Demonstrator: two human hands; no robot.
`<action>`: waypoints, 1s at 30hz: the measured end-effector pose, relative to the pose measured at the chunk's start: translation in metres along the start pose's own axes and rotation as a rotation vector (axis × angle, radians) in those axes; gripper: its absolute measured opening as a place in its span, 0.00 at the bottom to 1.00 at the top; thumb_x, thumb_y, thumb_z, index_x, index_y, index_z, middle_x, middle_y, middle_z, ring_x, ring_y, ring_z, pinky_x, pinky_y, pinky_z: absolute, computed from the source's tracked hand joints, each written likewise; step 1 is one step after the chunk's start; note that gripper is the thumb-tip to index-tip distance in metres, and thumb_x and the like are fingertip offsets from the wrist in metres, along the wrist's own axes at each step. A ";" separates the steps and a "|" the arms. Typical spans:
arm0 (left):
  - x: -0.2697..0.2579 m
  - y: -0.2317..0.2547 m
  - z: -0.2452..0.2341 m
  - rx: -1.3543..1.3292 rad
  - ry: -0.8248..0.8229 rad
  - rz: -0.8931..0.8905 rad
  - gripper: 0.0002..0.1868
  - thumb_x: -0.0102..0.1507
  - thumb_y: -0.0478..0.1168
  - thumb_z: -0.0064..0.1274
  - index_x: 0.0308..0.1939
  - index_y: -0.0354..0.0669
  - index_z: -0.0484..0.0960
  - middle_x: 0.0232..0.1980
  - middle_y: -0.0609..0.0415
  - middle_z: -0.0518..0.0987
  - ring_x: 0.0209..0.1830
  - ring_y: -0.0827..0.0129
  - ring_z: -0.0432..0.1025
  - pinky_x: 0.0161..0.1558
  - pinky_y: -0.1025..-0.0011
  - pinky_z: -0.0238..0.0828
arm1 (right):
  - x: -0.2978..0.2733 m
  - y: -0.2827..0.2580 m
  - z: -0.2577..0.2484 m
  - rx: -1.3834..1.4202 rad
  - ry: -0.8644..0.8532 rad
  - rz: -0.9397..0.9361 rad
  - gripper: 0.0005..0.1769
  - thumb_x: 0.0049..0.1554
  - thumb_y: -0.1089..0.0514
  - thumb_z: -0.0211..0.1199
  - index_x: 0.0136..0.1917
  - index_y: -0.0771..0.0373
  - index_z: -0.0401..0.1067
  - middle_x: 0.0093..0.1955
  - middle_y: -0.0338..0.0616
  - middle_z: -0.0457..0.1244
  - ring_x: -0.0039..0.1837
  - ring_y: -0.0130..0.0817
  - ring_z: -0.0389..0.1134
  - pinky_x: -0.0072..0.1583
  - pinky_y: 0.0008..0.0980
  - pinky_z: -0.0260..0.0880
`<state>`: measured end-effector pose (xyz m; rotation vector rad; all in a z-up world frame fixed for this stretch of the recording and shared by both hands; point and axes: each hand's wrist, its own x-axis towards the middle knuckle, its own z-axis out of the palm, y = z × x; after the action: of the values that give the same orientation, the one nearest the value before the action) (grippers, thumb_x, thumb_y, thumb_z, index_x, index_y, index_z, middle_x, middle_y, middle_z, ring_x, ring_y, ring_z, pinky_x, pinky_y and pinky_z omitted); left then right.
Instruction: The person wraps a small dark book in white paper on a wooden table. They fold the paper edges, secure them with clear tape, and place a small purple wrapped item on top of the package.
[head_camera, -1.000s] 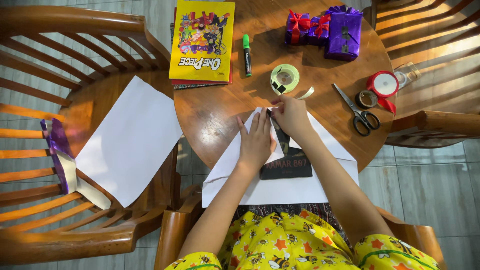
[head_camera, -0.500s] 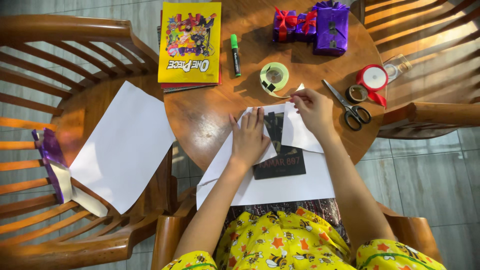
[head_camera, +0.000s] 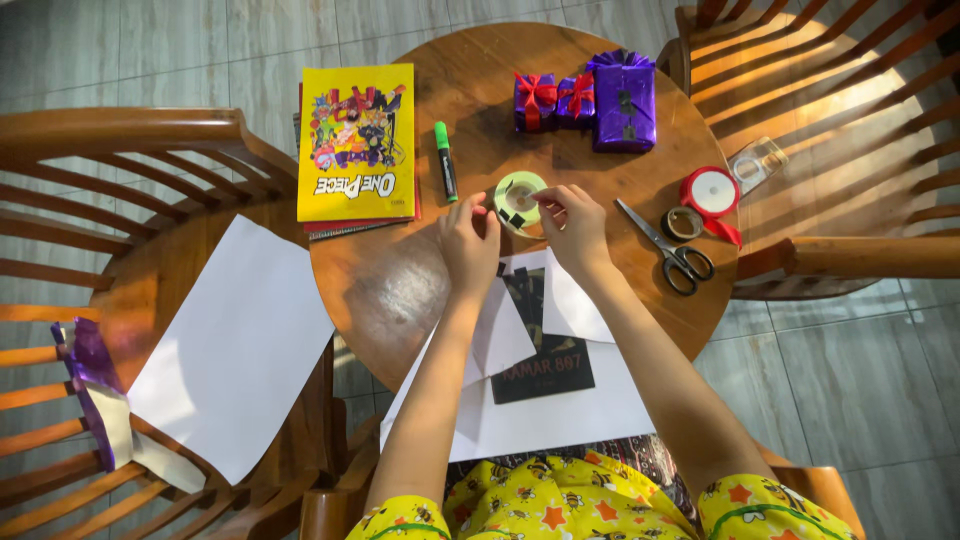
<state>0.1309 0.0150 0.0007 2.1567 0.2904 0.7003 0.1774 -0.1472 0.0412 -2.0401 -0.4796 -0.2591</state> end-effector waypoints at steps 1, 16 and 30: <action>0.009 -0.003 0.006 0.002 -0.012 -0.018 0.14 0.61 0.37 0.60 0.51 0.43 0.83 0.43 0.54 0.82 0.48 0.56 0.71 0.54 0.58 0.67 | 0.006 0.000 0.002 0.009 0.000 -0.037 0.09 0.57 0.69 0.66 0.52 0.64 0.77 0.47 0.46 0.68 0.44 0.35 0.73 0.46 0.31 0.74; 0.053 -0.016 0.028 -0.054 -0.263 -0.377 0.07 0.56 0.40 0.62 0.37 0.43 0.86 0.34 0.54 0.87 0.37 0.63 0.83 0.41 0.67 0.77 | 0.035 0.009 0.017 -0.326 -0.135 -0.216 0.02 0.60 0.56 0.65 0.48 0.52 0.78 0.50 0.40 0.66 0.43 0.44 0.71 0.43 0.43 0.70; 0.011 0.035 -0.005 -0.095 0.077 0.093 0.18 0.71 0.40 0.55 0.62 0.36 0.72 0.53 0.45 0.74 0.56 0.52 0.70 0.59 0.56 0.67 | -0.011 -0.005 -0.056 0.108 -0.180 0.128 0.14 0.56 0.70 0.67 0.56 0.67 0.75 0.54 0.45 0.72 0.54 0.34 0.75 0.55 0.30 0.75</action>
<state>0.1355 0.0012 0.0344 2.0668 0.1941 0.8346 0.1660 -0.1964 0.0684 -1.9871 -0.4610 0.0279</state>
